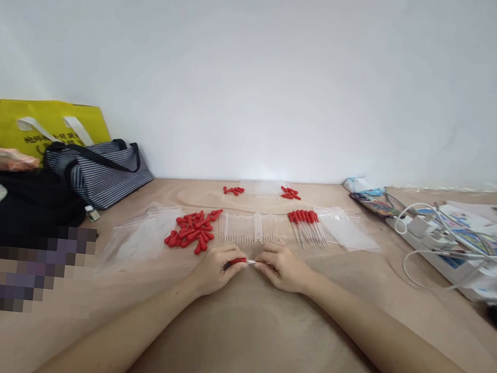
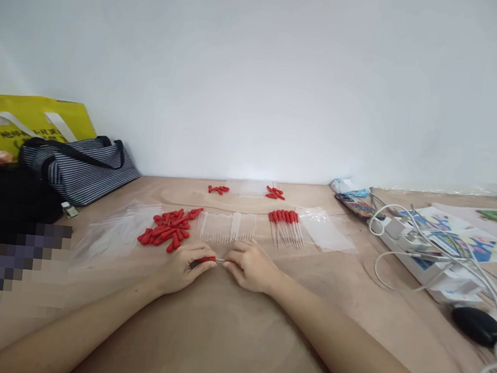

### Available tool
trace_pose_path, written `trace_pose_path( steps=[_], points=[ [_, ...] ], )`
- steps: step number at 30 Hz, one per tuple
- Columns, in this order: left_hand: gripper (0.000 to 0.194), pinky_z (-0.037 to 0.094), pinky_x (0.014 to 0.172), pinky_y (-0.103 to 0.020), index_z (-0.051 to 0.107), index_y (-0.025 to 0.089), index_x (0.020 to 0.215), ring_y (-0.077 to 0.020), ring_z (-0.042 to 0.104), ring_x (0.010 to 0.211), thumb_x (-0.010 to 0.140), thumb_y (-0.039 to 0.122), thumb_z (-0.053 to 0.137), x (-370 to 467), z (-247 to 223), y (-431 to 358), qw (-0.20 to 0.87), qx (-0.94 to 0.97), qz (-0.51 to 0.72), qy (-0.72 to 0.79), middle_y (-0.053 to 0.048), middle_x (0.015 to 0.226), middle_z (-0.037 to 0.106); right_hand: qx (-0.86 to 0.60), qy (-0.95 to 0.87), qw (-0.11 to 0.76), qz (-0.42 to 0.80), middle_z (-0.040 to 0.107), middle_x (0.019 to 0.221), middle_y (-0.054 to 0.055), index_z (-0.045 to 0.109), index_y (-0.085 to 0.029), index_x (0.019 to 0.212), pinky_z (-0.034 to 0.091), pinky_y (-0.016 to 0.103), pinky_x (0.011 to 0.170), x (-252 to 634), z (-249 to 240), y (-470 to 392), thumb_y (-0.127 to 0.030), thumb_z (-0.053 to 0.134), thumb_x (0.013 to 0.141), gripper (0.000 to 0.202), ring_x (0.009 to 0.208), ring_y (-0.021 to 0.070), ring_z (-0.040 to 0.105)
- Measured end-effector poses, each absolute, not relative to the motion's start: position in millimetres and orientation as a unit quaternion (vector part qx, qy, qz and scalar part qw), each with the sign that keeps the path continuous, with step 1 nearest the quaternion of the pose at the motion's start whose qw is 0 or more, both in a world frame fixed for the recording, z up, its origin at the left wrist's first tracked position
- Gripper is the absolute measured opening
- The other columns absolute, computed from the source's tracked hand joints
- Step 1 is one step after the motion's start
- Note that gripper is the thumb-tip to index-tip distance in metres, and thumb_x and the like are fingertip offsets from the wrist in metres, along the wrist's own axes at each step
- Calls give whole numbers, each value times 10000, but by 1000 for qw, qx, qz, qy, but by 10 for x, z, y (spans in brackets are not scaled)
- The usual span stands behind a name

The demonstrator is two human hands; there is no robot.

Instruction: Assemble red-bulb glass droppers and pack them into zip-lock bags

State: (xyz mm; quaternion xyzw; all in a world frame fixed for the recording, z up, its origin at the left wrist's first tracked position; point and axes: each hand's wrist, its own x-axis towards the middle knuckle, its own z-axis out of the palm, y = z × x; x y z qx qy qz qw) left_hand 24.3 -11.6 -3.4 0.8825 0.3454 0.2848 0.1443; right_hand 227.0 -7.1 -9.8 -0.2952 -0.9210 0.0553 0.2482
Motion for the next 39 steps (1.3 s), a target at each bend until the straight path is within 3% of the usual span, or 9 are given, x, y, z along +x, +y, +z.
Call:
trace_pose_path(
  steps=[6, 10, 14, 23, 33, 39],
  points=[
    [351, 377, 871, -365, 483, 225, 1120, -215, 470, 981, 776, 272, 534, 133, -45, -85, 35, 830, 345, 437, -63, 1028, 508, -460, -848, 263, 31, 617, 762, 63, 607, -166, 794, 379, 268, 661, 2442, -87, 143, -218, 439, 813, 177, 734, 167, 547],
    [230, 410, 815, -341, 523, 211, 1012, -200, 495, 907, 788, 260, 505, 89, -59, -68, 33, 826, 336, 451, -45, 931, 509, -627, -732, 264, 31, 637, 804, 93, 541, -131, 1023, 387, 277, 639, 2559, -104, 363, -197, 437, 791, 263, 735, 195, 581],
    [148, 412, 777, -332, 565, 194, 910, -193, 502, 859, 775, 230, 516, 94, -70, -53, 41, 839, 314, 443, -40, 876, 508, -704, -681, 201, 13, 634, 837, 113, 532, -158, 1001, 385, 301, 605, 2535, -76, 463, -201, 436, 773, 250, 782, 245, 590],
    [94, 406, 727, -321, 594, 181, 814, -184, 501, 798, 758, 214, 525, 87, -86, -50, 46, 835, 293, 463, -30, 813, 519, -722, -673, 157, 10, 630, 905, 105, 578, -187, 934, 398, 313, 643, 2507, -60, 520, -226, 398, 793, 232, 852, 244, 584],
    [145, 388, 731, -357, 603, 171, 784, -225, 501, 784, 692, 283, 596, -134, -8, 95, -113, 742, 324, 577, -53, 810, 561, -734, -663, 141, 47, 648, 880, 89, 626, -204, 878, 411, 336, 699, 2368, -1, 443, -426, 406, 775, 330, 863, 252, 591],
    [198, 423, 711, -319, 561, 163, 803, -207, 514, 771, 694, 326, 589, -320, 57, 14, -104, 807, 252, 524, -51, 809, 532, -739, -660, 120, 62, 653, 881, 112, 652, -182, 840, 424, 335, 691, 2346, 16, 463, -381, 412, 758, 322, 849, 258, 602]
  ],
)
